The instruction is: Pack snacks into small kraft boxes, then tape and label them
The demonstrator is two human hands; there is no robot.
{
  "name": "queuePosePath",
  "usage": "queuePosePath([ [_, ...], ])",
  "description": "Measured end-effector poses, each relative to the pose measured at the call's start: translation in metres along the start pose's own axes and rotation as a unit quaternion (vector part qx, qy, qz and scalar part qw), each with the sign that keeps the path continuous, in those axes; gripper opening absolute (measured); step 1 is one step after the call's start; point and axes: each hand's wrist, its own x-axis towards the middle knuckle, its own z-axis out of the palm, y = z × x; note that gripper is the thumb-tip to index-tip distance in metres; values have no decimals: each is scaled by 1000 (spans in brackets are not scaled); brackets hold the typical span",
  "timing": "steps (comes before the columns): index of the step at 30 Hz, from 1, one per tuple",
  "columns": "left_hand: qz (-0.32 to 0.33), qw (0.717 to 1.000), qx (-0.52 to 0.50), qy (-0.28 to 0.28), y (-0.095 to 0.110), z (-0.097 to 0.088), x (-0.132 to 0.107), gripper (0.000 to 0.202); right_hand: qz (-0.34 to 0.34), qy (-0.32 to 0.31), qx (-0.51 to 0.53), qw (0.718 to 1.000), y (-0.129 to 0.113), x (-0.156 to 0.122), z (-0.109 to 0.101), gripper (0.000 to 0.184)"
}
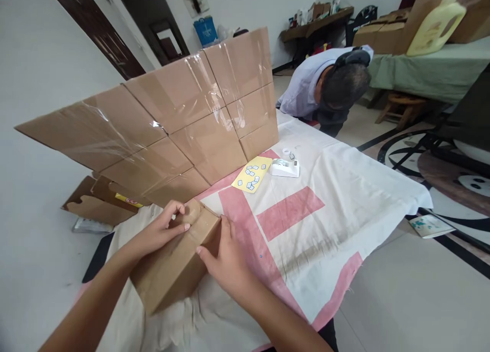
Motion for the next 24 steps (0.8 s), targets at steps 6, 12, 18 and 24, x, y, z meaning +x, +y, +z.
queuePosePath([
  [6, 73, 994, 63, -53, -14, -35, 23, 19, -19, -116, -152, 981, 12, -28, -8, 74],
  [12, 298, 883, 185, 313, 32, 48, -30, 22, -18, 26, -236, 971, 22, 75, -97, 23],
  [18, 605, 787, 50, 110, 44, 199, -3, 29, 20, 28, -439, 898, 62, 195, -136, 35],
  [24, 517, 853, 54, 54, 14, 204, 17, 18, 13, 44, -440, 897, 86, 203, -134, 17],
])
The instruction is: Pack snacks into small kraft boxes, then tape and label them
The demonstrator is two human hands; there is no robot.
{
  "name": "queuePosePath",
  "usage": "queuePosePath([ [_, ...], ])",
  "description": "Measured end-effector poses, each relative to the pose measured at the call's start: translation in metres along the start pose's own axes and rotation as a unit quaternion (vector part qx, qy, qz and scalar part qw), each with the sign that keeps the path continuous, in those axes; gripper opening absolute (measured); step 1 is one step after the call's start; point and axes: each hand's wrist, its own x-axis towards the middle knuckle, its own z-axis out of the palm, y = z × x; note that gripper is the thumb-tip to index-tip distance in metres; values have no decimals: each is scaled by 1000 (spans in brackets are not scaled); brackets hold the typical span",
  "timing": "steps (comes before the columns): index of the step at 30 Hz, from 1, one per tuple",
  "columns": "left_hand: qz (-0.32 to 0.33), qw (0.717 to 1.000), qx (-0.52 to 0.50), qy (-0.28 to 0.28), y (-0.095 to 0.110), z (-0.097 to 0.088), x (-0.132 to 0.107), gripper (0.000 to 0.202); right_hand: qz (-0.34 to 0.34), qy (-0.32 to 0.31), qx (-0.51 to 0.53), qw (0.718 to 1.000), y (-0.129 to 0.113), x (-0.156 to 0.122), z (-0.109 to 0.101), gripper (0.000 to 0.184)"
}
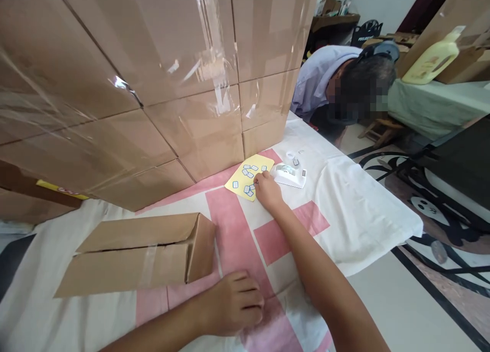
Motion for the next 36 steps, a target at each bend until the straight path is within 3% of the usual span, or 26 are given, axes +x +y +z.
queuePosePath([
  [4, 1, 1000, -9, -2, 1, -7, 1, 22, 13, 12, 37, 999, 6, 5, -1, 22],
  [7, -13, 1000, -17, -18, 0, -5, 2, 17, -33, 7, 56, 998, 12, 7, 0, 28],
  [9, -19, 999, -21, -26, 0, -3, 0, 14, -58, -1, 59, 997, 14, 6, 1, 23],
  [13, -25, 998, -39, -43, 0, 2, -5, 15, -41, -8, 67, 997, 13, 4, 0, 13],
  [16, -26, 998, -42, -49, -1, 7, -7, 18, -45, -7, 84, 995, 11, 3, -7, 14],
  [23, -42, 996, -65, -36, -2, 13, -3, 20, -38, -68, 146, 986, 15, -6, -26, 21],
  [29, -57, 995, -74, -24, -1, 5, 9, 18, -76, -56, 82, 992, 16, -4, -7, 43],
  [36, -64, 994, -81, -30, 0, 2, 12, 20, -20, -32, 49, 998, 10, -2, 2, 28],
])
